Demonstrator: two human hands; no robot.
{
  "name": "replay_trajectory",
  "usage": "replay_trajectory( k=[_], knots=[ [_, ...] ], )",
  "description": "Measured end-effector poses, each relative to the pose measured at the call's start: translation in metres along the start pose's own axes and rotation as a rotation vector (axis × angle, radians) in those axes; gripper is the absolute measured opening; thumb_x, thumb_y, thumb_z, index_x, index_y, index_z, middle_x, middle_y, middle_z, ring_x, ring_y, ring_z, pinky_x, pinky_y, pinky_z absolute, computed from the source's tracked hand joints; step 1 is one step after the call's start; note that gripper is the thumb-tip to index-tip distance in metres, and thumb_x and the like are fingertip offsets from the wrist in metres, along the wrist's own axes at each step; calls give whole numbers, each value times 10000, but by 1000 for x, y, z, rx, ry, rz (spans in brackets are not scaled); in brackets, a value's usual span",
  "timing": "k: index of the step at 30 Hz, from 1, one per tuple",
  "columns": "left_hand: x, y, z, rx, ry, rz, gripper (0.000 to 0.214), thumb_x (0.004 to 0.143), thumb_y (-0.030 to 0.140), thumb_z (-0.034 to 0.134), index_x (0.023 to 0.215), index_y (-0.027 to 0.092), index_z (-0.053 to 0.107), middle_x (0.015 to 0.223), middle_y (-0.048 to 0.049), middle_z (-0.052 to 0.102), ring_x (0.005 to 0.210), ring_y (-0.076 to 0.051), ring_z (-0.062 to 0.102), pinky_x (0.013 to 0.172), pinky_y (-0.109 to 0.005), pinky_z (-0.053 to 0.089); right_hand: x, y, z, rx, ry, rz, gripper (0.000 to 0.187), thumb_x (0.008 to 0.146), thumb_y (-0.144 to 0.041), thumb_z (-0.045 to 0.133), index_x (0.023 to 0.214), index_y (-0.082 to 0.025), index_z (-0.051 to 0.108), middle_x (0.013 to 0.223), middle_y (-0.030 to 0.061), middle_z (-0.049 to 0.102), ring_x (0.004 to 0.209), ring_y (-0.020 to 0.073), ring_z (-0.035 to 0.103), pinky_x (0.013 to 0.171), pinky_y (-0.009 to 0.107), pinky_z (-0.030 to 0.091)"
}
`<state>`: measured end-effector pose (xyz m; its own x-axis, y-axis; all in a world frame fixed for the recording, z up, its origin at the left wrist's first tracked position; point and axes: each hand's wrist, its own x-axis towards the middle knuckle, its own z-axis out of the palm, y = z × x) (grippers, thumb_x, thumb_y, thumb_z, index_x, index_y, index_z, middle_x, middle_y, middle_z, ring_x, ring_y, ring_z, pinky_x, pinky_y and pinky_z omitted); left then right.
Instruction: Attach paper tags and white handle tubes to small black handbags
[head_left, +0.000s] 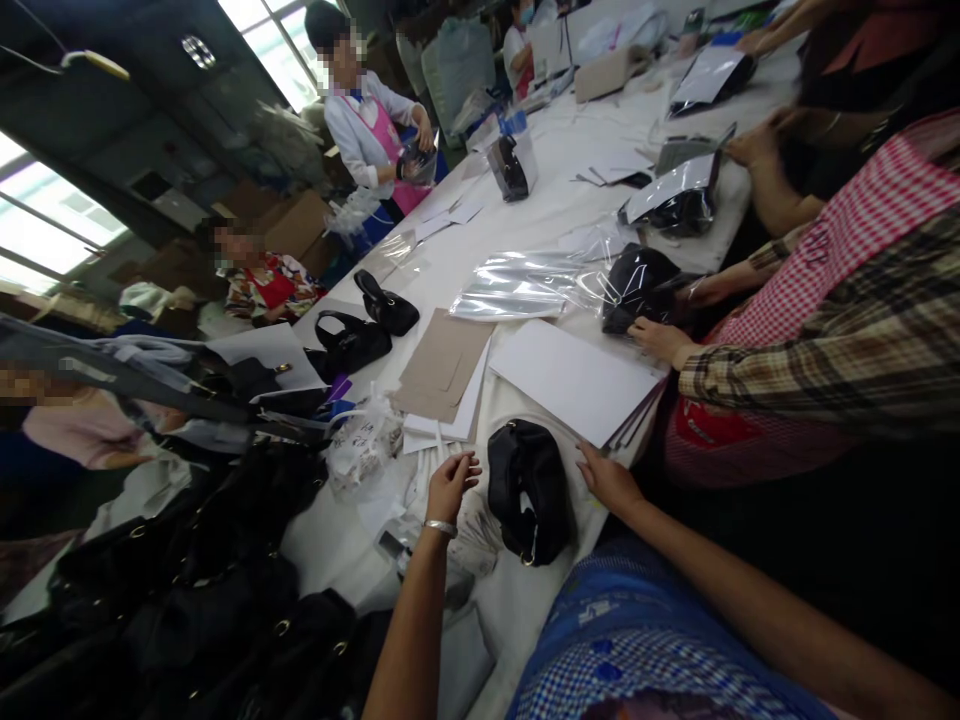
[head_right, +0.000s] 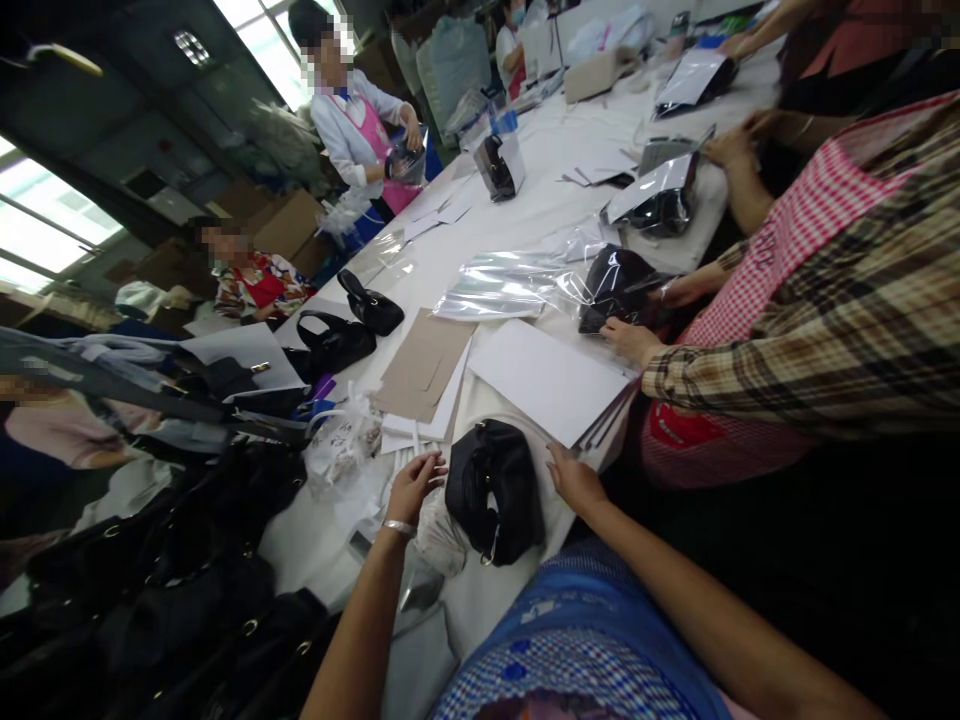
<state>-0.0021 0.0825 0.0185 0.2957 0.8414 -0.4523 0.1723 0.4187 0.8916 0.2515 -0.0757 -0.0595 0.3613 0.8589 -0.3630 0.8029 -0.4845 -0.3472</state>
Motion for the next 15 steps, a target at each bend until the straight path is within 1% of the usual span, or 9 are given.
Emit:
replay_trajectory(
  k=[3,6,9,12,15],
  knots=[
    [-10,-5,9,-22,-24,-37,415,685,460,711,947,141,673,888,-84,677,744,-134,637,647,-223,495,-4,-1,0,23,28,-28,399,967,-272,324,1358,-205,358,1254,118,562,980,217,615,789,286,462],
    [-18,-10,14,-3,-34,-62,422,658,450,735,935,136,682,855,-75,689,729,-130,624,631,-209,479,0,-7,-1,25,33,-19,461,933,-212,368,1389,-163,318,1342,164,464,1001,234,595,804,305,458],
    [-26,-13,18,2,-56,-50,449,642,449,746,948,127,685,839,-74,699,728,-137,617,623,-201,470,7,-13,-1,21,22,21,497,891,-176,432,1372,-109,328,1279,207,487,933,255,609,741,320,458],
    [-32,-12,21,-10,-60,-48,469,637,454,746,967,126,683,860,-76,702,744,-142,619,624,-199,467,11,-14,-3,34,7,36,355,874,-152,442,1222,-97,487,1160,190,552,875,247,615,711,312,443],
    [-39,-7,19,-38,10,-42,463,636,432,751,981,134,672,900,-82,694,765,-144,623,658,-219,483,7,-10,-8,65,-5,25,208,839,-165,487,1008,-101,590,1076,160,589,859,229,607,723,296,431]
  ],
)
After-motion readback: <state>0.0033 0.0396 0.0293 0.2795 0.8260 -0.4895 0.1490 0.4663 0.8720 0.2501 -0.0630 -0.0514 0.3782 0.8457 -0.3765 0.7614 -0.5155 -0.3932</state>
